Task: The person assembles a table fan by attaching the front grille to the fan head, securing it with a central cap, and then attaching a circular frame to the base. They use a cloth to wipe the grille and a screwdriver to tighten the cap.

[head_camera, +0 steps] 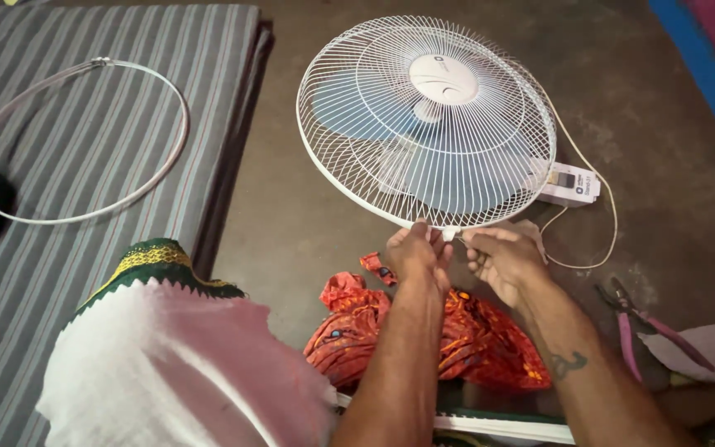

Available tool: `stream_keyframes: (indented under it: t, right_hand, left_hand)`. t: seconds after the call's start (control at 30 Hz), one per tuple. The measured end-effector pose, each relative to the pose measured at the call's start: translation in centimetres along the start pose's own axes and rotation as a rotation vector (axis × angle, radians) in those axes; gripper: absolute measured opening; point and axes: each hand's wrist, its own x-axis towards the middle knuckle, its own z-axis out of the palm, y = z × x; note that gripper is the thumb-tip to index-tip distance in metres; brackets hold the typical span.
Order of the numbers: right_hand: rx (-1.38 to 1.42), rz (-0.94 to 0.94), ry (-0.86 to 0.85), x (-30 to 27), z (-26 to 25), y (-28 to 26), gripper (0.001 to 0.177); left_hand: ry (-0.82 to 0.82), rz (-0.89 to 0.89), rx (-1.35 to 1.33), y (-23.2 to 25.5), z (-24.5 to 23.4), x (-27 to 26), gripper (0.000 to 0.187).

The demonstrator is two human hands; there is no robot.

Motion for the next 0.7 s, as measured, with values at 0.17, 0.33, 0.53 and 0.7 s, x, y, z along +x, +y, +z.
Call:
stream_keyframes:
  t: [0.17, 0.33, 0.53, 0.7]
  right_hand:
    - [0.037, 0.042, 0.037, -0.2, 0.2, 0.3, 0.016]
    - [-0.025, 0.039, 0.088, -0.8, 1.3, 0.2, 0.014]
    - [-0.172, -0.067, 0.143, -1.9, 2.2, 0.2, 0.024]
    - [-0.245, -0.090, 0.170, -2.3, 2.8, 0.2, 0.030]
  left_hand:
    - [0.019, 0.017, 0.008, 0.1, -0.1, -0.4, 0.014]
    - [0.028, 0.029, 0.011, 0.3, -0.4, -0.6, 0.012]
    - [0.035, 0.032, 0.020, 0.3, -0.5, -0.7, 0.011]
    - [-0.022, 0.074, 0.017, 0.1, -0.5, 0.1, 0.011]
